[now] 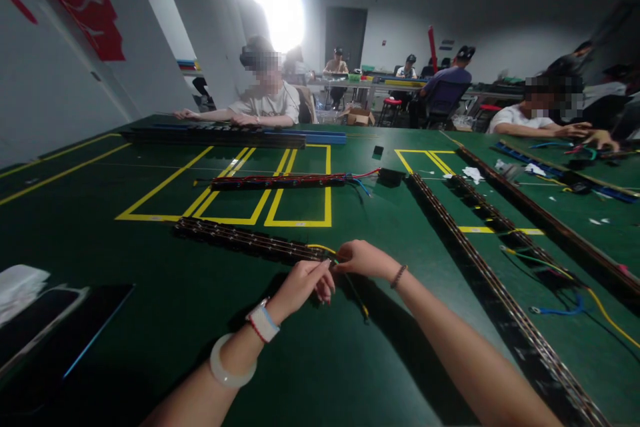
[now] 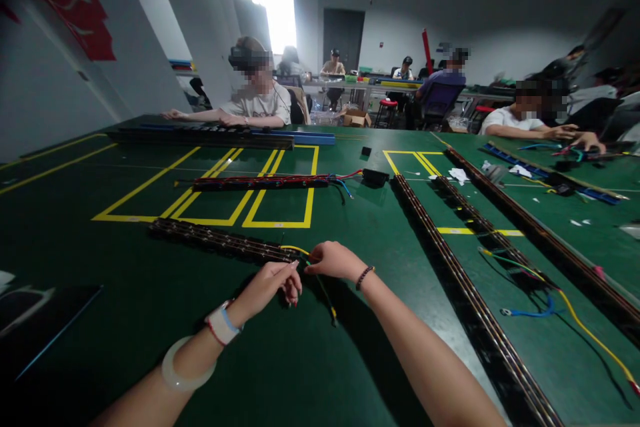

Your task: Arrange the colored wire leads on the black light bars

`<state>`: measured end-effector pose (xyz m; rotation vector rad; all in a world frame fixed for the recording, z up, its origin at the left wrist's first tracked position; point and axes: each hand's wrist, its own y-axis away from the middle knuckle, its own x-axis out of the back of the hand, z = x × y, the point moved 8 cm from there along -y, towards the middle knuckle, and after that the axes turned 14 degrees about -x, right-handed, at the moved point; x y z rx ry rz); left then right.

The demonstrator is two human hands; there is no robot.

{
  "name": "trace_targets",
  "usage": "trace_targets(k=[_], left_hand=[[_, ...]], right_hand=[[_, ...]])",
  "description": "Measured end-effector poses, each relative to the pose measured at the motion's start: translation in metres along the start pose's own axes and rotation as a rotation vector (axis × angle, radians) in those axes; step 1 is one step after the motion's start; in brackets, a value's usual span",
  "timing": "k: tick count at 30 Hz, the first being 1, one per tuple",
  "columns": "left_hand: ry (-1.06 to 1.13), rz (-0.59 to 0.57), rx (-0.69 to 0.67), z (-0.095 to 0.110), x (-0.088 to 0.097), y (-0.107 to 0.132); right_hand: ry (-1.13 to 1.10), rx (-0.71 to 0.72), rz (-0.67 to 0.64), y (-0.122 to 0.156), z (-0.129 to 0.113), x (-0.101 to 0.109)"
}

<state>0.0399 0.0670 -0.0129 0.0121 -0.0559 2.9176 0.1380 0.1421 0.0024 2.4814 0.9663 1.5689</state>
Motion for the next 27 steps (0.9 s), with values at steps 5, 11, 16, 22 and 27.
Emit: trace_targets(k=[5,11,16,22,27], left_hand=[[0.191,-0.054,0.182,-0.019,-0.013,0.004],[0.418,0.074,0.218,-0.020,-0.017,0.009],[0.586,0.178,0.202,-0.019,-0.015,0.008],[0.763,0.242,0.131,-0.024,-0.016,0.004],[0.772,0.369,0.189,-0.034,-0.011,0.005]], right_hand=[[-0.288,-0.028,-0.232,0.001,0.003,-0.015],[-0.084,0.052,0.237,0.018,-0.014,0.003],[0.066,0.188,0.272,0.032,-0.037,-0.001],[0.412,0.200,0.446,0.047,-0.051,-0.015],[0.516,0.316,0.550,0.057,-0.060,-0.036]])
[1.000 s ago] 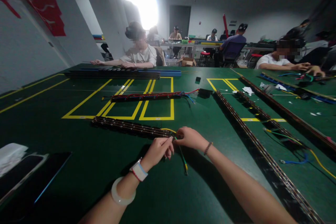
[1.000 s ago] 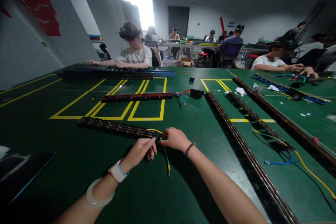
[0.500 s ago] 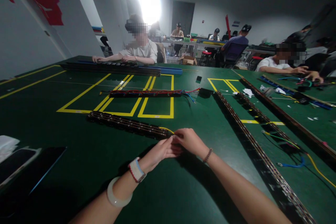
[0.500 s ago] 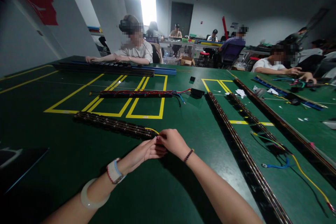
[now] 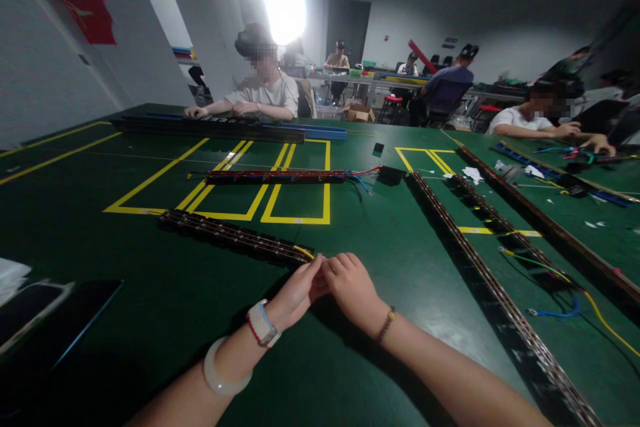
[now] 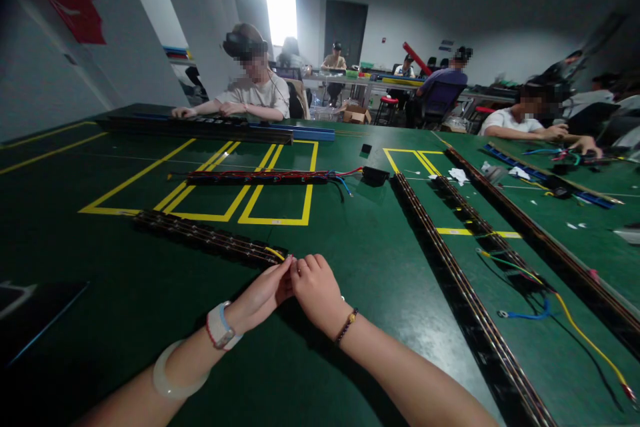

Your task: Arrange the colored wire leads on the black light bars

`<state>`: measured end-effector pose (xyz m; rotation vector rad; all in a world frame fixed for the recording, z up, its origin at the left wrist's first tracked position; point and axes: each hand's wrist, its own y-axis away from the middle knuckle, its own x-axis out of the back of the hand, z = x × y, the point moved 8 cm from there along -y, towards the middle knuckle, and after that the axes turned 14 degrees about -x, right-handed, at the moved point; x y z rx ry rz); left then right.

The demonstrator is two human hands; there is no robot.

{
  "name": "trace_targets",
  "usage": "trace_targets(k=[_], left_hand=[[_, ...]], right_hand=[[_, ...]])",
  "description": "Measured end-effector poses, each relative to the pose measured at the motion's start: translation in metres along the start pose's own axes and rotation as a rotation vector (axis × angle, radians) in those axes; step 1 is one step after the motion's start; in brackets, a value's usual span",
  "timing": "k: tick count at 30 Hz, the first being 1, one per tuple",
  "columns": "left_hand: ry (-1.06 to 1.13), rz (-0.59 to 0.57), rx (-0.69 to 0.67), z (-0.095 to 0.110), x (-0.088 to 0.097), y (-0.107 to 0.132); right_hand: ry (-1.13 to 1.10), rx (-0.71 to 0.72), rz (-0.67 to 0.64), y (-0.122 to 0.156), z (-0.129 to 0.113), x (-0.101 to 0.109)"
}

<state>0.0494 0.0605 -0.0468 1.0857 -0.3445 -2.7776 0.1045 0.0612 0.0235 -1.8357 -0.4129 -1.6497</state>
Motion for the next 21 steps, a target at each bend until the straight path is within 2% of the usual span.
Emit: trace_targets(k=[4,12,17,21], left_hand=[[-0.015,0.024,0.012,0.000,0.002,-0.001],[0.002,-0.109,0.010,-0.001,-0.001,-0.003],[-0.052,-0.155,0.006,0.001,-0.007,-0.002],[-0.046,-0.159,-0.007,0.003,-0.010,-0.001]], right_hand=[[-0.040,0.024,0.008,0.005,-0.002,0.001],[-0.198,-0.139,0.061,0.007,0.035,0.043],[-0.069,-0.078,0.011,0.022,0.027,0.029],[-0.007,-0.108,-0.009,0.026,0.023,0.016]])
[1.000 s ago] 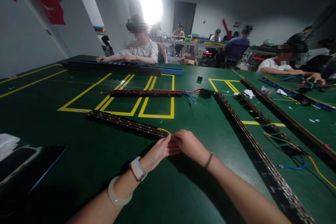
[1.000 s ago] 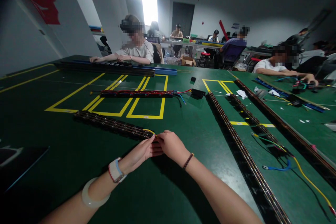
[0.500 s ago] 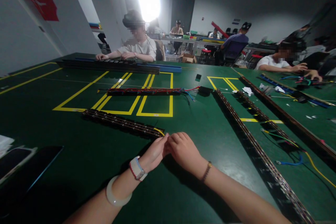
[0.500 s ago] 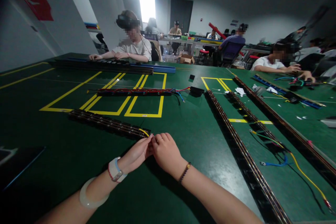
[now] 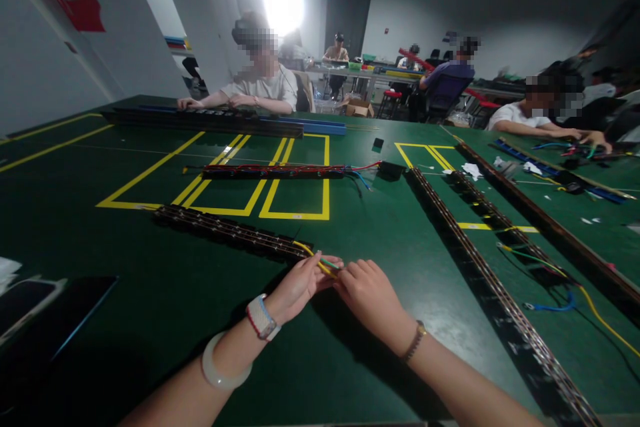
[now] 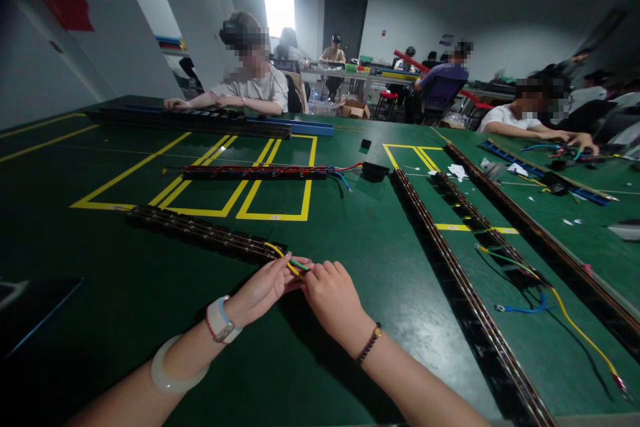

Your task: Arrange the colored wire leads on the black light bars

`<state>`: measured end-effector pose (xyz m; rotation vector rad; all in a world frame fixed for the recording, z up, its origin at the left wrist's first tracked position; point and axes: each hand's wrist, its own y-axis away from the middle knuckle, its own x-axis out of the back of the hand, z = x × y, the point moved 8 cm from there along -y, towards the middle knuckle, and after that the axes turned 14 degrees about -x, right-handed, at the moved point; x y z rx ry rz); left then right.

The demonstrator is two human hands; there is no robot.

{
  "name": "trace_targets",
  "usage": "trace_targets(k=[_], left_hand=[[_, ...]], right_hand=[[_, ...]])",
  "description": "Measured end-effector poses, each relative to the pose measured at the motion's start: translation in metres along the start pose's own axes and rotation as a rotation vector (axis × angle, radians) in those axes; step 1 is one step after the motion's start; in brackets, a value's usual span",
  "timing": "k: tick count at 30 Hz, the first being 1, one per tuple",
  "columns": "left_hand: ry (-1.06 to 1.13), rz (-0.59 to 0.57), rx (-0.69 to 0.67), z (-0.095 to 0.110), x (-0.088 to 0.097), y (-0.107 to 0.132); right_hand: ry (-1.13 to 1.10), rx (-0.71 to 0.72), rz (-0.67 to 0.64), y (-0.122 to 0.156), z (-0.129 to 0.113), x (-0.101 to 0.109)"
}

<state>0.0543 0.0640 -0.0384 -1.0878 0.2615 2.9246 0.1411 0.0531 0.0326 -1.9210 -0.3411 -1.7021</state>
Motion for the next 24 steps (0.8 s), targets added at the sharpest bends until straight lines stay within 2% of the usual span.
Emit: trace_targets(k=[4,8,10,13,17,24], left_hand=[[0.021,-0.025,0.023,-0.001,-0.002,0.001],[-0.030,0.006,0.036,-0.001,0.002,0.001],[-0.064,0.019,0.023,0.001,0.004,0.002],[-0.128,-0.004,0.006,0.003,0.003,0.002],[-0.213,-0.019,0.008,0.005,0.003,0.002],[-0.307,-0.030,0.006,0.013,-0.002,0.006]], right_hand=[[0.006,-0.008,0.011,-0.005,0.002,0.010],[0.003,-0.016,0.126,-0.016,0.008,0.032],[0.006,-0.016,0.170,-0.023,0.015,0.035],[0.023,-0.027,0.164,-0.036,0.029,0.024],[0.059,-0.036,0.075,-0.046,0.042,-0.004],[0.072,0.071,-0.025,-0.041,0.032,-0.035]])
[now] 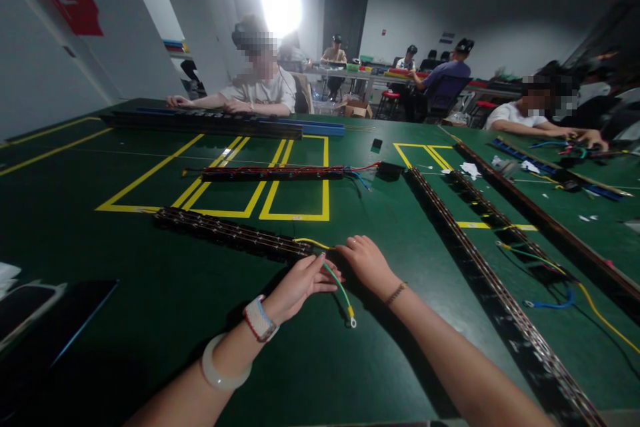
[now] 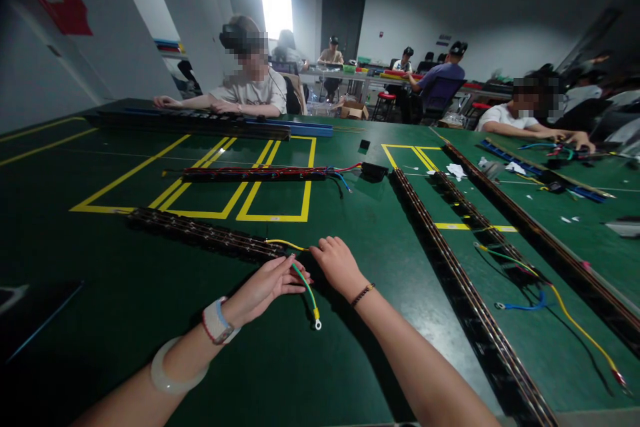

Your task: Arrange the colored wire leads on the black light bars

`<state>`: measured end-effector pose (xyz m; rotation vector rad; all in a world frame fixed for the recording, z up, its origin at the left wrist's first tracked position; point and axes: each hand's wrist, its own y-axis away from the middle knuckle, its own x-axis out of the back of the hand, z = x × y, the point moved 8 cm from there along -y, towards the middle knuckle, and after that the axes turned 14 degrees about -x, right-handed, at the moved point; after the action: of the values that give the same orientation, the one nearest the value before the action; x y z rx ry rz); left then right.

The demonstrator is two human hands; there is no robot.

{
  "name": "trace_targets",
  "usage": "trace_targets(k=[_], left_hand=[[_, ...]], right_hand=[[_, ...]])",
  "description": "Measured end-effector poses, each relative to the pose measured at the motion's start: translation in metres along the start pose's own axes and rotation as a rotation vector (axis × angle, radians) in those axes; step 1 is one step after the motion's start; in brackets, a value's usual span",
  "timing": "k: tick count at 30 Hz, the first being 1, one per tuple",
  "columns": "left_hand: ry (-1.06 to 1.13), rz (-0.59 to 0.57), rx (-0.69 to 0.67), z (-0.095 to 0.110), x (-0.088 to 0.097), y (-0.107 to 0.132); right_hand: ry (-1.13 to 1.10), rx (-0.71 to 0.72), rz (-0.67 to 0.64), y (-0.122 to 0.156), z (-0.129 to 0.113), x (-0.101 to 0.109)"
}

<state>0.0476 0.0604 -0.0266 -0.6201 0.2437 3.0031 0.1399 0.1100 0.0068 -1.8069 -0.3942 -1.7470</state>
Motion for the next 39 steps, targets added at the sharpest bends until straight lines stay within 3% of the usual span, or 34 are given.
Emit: trace_targets(k=[6,9,14,18,21,24,29,31,34,39], left_hand=[[-0.306,-0.035,-0.017,0.005,0.007,-0.002],[-0.647,-0.052,-0.068,0.015,0.015,-0.002],[-1.404,-0.084,-0.323,0.043,0.011,0.002],[-1.657,-0.168,-0.334,0.037,0.006,0.002],[-1.675,-0.180,-0.361,0.035,0.004,0.002],[-1.556,-0.150,-0.477,0.044,-0.001,0.006],[-1.323,-0.133,-0.766,0.060,-0.011,0.019],[-1.302,-0.146,-0.823,0.062,-0.014,0.022],[-1.264,-0.186,-0.782,0.058,-0.015,0.022],[-1.081,-0.193,-0.638,0.055,-0.014,0.019]], right_hand=[[-0.028,-0.013,0.007,0.006,0.006,-0.003],[-0.057,-0.052,0.084,0.008,0.010,0.002],[-0.152,-0.086,0.140,0.009,0.012,0.004],[-0.225,-0.111,0.132,0.009,0.016,0.002],[-0.287,-0.132,0.125,0.008,0.018,0.001],[-0.379,-0.150,0.117,0.005,0.015,0.003],[-0.497,-0.103,0.018,-0.002,-0.013,0.008],[-0.490,-0.106,-0.032,-0.004,-0.023,0.007],[-0.450,-0.154,-0.091,-0.008,-0.025,0.003],[-0.427,-0.253,-0.248,-0.017,-0.004,-0.007]])
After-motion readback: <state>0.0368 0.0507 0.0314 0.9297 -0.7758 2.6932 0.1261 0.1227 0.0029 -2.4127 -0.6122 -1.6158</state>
